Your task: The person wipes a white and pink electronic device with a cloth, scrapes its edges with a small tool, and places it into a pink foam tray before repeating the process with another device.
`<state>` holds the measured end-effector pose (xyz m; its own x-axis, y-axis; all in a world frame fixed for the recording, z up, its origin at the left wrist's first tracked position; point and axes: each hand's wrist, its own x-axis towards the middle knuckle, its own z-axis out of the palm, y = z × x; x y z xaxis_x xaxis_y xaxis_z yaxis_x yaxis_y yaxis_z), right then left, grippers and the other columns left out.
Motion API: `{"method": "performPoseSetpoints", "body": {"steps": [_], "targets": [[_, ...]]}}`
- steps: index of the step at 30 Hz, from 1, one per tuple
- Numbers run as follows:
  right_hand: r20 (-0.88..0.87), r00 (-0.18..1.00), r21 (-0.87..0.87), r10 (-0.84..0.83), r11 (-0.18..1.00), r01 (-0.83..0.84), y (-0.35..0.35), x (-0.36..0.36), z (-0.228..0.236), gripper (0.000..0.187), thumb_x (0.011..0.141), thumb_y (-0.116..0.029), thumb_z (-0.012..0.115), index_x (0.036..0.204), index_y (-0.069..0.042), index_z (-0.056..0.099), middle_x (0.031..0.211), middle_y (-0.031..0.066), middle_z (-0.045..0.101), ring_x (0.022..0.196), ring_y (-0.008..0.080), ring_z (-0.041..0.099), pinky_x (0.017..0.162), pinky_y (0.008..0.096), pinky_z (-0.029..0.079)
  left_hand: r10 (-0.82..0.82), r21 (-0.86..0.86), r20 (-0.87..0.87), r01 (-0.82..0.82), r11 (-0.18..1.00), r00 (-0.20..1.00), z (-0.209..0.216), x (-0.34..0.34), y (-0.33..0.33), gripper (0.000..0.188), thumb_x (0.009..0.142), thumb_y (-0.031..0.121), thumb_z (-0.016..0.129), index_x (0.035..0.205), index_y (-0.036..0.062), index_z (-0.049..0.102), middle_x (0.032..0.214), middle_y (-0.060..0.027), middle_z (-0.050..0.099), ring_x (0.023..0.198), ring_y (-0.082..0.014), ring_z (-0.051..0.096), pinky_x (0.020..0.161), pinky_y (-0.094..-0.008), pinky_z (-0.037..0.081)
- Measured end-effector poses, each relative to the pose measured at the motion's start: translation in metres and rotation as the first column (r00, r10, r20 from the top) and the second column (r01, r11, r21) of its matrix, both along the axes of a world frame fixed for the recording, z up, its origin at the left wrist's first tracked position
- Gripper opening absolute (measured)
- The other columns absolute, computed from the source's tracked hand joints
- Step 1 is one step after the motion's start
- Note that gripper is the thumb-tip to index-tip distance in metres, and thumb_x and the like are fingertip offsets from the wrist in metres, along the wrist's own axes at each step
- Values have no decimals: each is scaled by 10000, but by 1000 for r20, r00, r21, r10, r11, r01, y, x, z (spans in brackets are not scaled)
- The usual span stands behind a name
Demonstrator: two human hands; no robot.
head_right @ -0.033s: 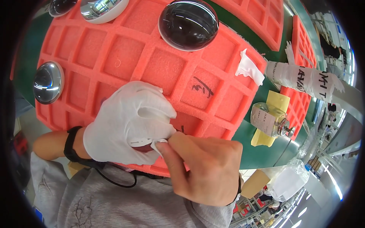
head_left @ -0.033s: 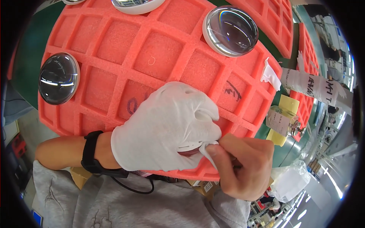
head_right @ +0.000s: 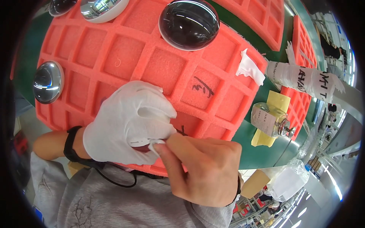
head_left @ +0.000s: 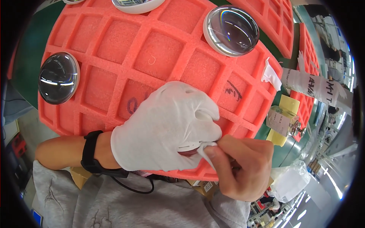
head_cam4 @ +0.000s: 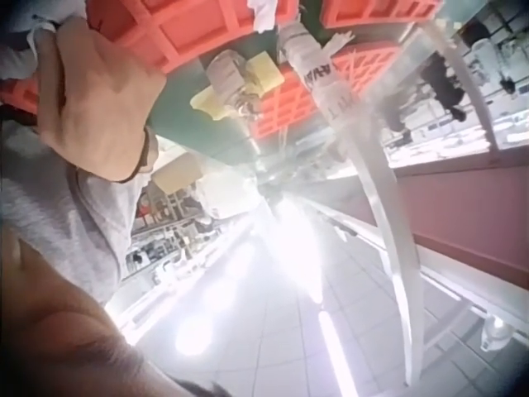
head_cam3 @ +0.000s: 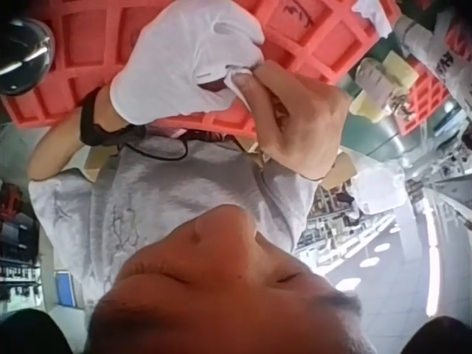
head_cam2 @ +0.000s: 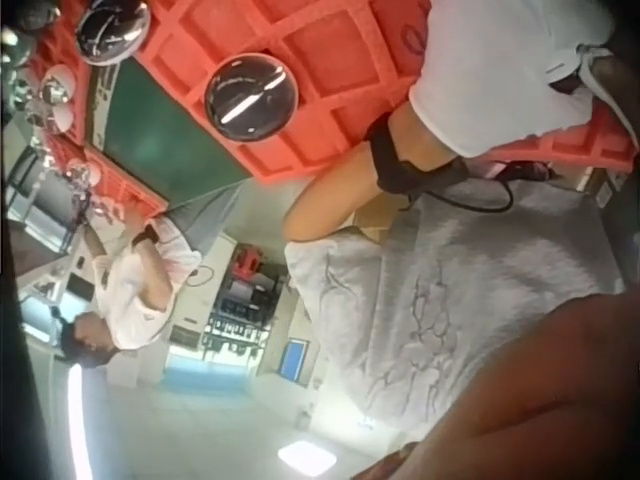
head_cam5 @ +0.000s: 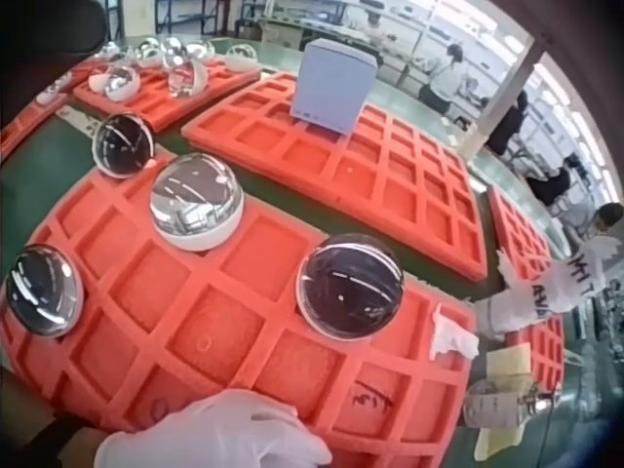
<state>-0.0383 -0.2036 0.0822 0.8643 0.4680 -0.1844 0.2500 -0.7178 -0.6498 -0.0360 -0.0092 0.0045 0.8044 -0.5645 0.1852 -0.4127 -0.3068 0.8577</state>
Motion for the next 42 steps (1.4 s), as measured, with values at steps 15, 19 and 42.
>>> {"method": "performPoseSetpoints", "body": {"steps": [15,19,42], "targets": [[-30,999,-14,-14,1000,14,-2,0,-1,182,772,-5,738,647,5,606,457,50,423,350,169,388,389,314,261,25,5,-28,-25,1000,999,3,-1,-1,315,641,163,820,941,174,726,1095,-61,644,968,-324,624,873,-450,539],[-37,997,55,67,996,-65,2,-1,-1,175,780,-6,732,655,-2,609,454,47,413,352,157,393,392,312,260,22,-35,-16,-22,999,1000,-1,-2,-1,362,629,139,833,972,171,724,1101,-66,640,972,-319,623,890,-457,533],[-173,950,357,-260,883,306,4,-76,-33,52,890,17,656,841,7,644,519,49,525,399,158,478,417,307,361,-229,198,122,203,959,966,9,8,7,514,692,403,871,1075,123,672,1089,-114,597,1004,-343,612,1059,-506,483]]}}
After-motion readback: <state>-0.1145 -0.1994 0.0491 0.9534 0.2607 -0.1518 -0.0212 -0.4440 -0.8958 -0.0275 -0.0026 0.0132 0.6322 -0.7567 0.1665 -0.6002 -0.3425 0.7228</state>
